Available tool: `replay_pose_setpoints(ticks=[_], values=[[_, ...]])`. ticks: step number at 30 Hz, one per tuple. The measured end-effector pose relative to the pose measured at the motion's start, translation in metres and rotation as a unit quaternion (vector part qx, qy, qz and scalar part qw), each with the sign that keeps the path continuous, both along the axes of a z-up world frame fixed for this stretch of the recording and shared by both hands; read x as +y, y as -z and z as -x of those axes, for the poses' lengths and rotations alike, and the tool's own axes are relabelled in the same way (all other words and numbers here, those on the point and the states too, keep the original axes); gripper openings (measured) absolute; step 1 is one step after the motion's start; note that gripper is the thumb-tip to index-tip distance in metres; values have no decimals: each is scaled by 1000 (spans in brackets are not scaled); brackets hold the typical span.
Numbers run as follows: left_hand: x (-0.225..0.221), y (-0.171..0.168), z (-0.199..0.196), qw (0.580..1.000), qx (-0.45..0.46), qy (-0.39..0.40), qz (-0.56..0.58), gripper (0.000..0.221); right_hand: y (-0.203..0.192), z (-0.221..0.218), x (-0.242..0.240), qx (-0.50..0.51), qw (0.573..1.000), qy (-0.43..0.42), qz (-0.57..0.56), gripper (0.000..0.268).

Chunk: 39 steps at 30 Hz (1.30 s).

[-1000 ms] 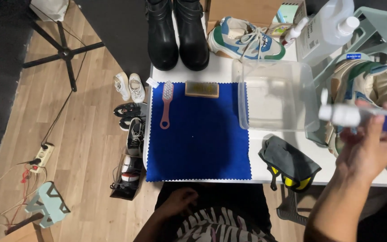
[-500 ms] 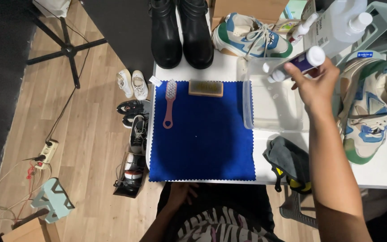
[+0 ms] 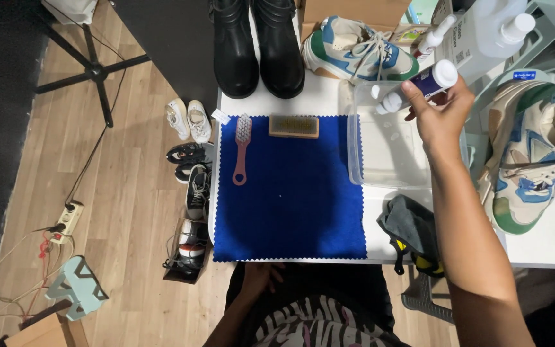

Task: Preparing a cleaning solution by pouring liquid from a large container into a smaller bottle and a plastic tray, then organizing brushes and a cloth on a work surface.

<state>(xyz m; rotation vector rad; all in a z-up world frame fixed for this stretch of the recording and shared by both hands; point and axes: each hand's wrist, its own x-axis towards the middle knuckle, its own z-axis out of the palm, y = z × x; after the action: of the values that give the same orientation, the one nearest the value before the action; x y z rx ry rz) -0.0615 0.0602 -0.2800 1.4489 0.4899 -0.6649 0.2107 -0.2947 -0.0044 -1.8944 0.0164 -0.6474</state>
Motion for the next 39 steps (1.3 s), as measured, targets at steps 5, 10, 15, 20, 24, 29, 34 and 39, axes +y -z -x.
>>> replay_pose_setpoints(ticks=[5,10,15,20,24,29,34,39], values=[[-1,-1,-2,1000,24,-1,-2,48,0,-1,-1,-9,1000,-3,1,30],[-4,-12,-4,999,37,-25,-8,36,14,-4,-33,-47,993,52,97,31],[0,-22,-3,1000,7,11,-17,47,-8,19,-60,-50,990,74,109,37],[-2,-19,-6,1000,-16,-9,1,37,2,50,-94,-43,996,56,53,35],[0,-21,-4,1000,-6,10,-16,43,-8,93,-85,0,993,61,104,30],[1,-11,-2,998,-4,50,-41,48,-7,105,-48,38,991,76,103,50],[2,-8,2,999,-14,28,-26,54,-6,74,-23,-17,997,19,73,39],[3,5,3,999,-23,23,-17,54,-4,49,-55,-79,993,26,84,36]])
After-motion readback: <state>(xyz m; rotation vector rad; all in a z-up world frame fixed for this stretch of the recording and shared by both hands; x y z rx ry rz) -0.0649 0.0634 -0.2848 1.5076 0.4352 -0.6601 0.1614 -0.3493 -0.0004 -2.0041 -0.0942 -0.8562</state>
